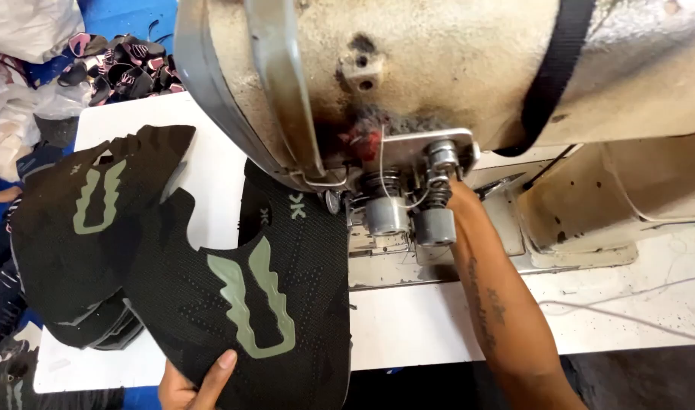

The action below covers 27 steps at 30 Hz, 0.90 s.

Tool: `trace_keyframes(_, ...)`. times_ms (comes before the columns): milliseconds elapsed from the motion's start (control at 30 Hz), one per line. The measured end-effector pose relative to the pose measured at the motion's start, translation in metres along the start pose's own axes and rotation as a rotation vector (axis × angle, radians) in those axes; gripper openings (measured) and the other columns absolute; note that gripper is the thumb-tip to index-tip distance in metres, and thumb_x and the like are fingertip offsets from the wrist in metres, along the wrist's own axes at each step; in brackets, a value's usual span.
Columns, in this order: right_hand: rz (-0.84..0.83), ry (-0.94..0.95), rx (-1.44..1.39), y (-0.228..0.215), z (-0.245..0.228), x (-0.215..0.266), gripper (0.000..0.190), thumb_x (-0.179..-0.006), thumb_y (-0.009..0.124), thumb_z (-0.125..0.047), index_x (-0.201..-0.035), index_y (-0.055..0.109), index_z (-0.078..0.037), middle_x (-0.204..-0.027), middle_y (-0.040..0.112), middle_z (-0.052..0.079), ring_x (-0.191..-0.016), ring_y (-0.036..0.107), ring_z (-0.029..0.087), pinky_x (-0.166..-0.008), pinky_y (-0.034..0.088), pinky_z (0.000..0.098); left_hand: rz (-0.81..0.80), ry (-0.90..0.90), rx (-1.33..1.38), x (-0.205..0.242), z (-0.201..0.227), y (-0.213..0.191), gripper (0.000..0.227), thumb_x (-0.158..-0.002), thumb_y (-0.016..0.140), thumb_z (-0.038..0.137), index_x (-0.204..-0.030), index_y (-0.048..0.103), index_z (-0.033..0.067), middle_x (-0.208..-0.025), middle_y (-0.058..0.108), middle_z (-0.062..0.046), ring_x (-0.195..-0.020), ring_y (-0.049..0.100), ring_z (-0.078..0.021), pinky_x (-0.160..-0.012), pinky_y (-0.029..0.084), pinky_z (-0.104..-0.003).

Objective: The recorder uses an industrial sewing machine to stitch together components of shoe uppers, occasionally using snips to trim thread.

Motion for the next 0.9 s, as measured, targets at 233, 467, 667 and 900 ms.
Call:
trace_keyframes(233, -0.132, 0.067, 0.048, -0.011, -0.011, -0.036, 0.020, -0.080, 0.068, 0.010, -0.099, 0.067, 0.003, -0.081, 0.071, 0.014, -0.060, 0.069, 0.019, -0.052, 0.060, 0.0330, 0.032, -0.114, -0.014, -0.003, -0.001, 0.003, 0.072, -0.076, 0.074, 0.000, -0.145, 0.051, -0.0065, -0.134, 0.067, -0.023, -0.125, 0.066, -0.0306, -0.107, 0.048, -0.043)
trace_keyframes(467, -0.162, 0.224, -0.013, -0.024, 0.012, -0.060, 0.006, -0.090, 0.065, 0.009, -0.092, 0.068, 0.005, -0.080, 0.072, 0.017, -0.063, 0.072, 0.022, -0.053, 0.061, 0.0332, 0.017, -0.035, 0.013, -0.001, 0.000, 0.005, 0.068, -0.079, 0.071, -0.004, -0.144, 0.052, -0.0076, -0.135, 0.066, -0.023, -0.126, 0.064, -0.0294, -0.109, 0.045, -0.041)
trace_keyframes(667, -0.086, 0.180, -0.286, -0.028, -0.014, -0.044, 0.011, -0.095, 0.059, -0.009, -0.097, 0.065, 0.000, -0.076, 0.070, 0.013, -0.057, 0.066, 0.022, -0.050, 0.058, 0.0365, 0.021, 0.001, 0.114, 0.007, 0.008, 0.012, 0.064, -0.081, 0.070, -0.005, -0.143, 0.053, -0.0091, -0.137, 0.066, -0.022, -0.128, 0.063, -0.0286, -0.111, 0.044, -0.039)
trace_keyframes(900, 0.045, -0.010, -0.783, 0.019, -0.046, 0.010, 0.021, -0.096, 0.056, -0.027, -0.101, 0.065, -0.008, -0.074, 0.069, 0.008, -0.050, 0.058, 0.018, -0.044, 0.050, 0.0295, 0.024, -0.059, 0.182, 0.008, 0.023, 0.023, 0.063, -0.081, 0.069, -0.006, -0.142, 0.054, -0.0103, -0.136, 0.067, -0.022, -0.126, 0.064, -0.0286, -0.112, 0.044, -0.039)
Point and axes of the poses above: each hand's wrist, its own x-axis away from the middle knuckle, its own y-axis out of the palm, z = x × y, the point moved 4 cm from there along -x, towards the middle knuckle
